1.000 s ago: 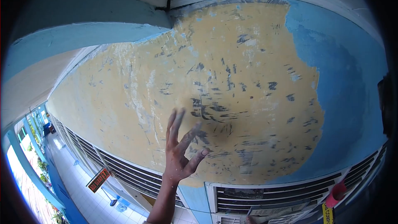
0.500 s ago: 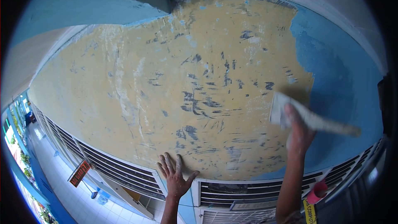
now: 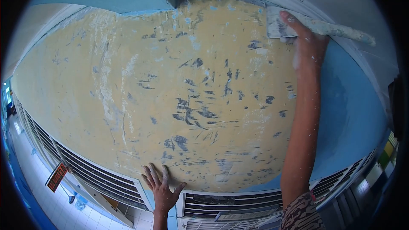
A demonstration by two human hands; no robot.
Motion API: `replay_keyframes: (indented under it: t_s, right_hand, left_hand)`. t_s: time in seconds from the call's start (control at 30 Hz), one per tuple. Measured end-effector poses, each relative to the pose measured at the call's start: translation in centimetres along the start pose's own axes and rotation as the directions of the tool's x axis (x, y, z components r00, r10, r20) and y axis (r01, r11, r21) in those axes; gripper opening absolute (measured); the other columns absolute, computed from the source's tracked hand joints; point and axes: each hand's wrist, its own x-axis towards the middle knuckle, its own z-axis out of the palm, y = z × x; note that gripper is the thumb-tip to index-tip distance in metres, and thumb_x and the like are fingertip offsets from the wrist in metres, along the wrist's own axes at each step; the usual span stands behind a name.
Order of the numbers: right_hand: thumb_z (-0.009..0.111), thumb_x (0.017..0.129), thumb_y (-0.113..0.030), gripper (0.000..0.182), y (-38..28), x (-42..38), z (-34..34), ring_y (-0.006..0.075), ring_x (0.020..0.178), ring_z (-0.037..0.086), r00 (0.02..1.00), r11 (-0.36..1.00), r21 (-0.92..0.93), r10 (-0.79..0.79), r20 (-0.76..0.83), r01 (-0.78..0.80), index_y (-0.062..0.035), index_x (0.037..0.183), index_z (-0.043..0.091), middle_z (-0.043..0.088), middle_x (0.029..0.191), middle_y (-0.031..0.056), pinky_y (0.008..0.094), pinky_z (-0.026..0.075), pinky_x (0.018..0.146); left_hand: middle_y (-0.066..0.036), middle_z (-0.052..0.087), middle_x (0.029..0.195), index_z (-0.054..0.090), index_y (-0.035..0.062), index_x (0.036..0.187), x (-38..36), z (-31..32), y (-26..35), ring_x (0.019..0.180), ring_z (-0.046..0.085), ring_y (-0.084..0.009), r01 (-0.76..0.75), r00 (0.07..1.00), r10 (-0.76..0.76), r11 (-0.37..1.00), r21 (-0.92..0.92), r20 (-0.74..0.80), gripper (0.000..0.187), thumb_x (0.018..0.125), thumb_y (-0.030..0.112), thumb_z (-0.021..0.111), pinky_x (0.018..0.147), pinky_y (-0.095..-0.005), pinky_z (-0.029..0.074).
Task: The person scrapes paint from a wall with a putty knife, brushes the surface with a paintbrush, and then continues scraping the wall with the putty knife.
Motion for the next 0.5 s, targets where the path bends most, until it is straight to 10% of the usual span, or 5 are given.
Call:
replay_keyframes:
  t_s: [0.13, 0.5]
  right_hand:
    - [0.090, 0.067, -0.008, 0.059, 0.3, -0.3, 0.8, 0.0193, 0.084, 0.069, 0.995, 0.991, 0.108, -0.085, 0.049, 0.079, 0.0044, 0.115, 0.061, 0.068, 0.101, 0.0146, 0.0298, 0.055, 0.058]
    - [0.090, 0.067, -0.007, 0.059, -0.5, -0.1, 0.9, 0.0202, 0.086, 0.070, 0.996, 0.998, 0.067, 0.013, 0.090, -0.019, 0.0031, 0.117, 0.060, 0.069, 0.102, 0.0126, 0.0305, 0.054, 0.056]
  left_hand:
    - [-0.031, 0.003, 0.164, 0.040, 0.0067, 0.152, 0.1, 0.0, 0.1, 0.152, -0.008, -0.0489, -0.005, 0.999, 0.002, 0.997, -0.083, -0.036, 0.098, 0.078, 0.059, 0.077, 0.120, -0.0625, -0.005]
    - [-0.029, -0.001, 0.165, 0.025, 0.0106, 0.159, -0.1, -0.3, 0.0, 0.153, -0.008, -0.0460, -0.013, 1.000, 0.013, 1.000, -0.018, -0.013, 0.110, 0.074, 0.047, 0.084, 0.121, -0.0597, 0.001]
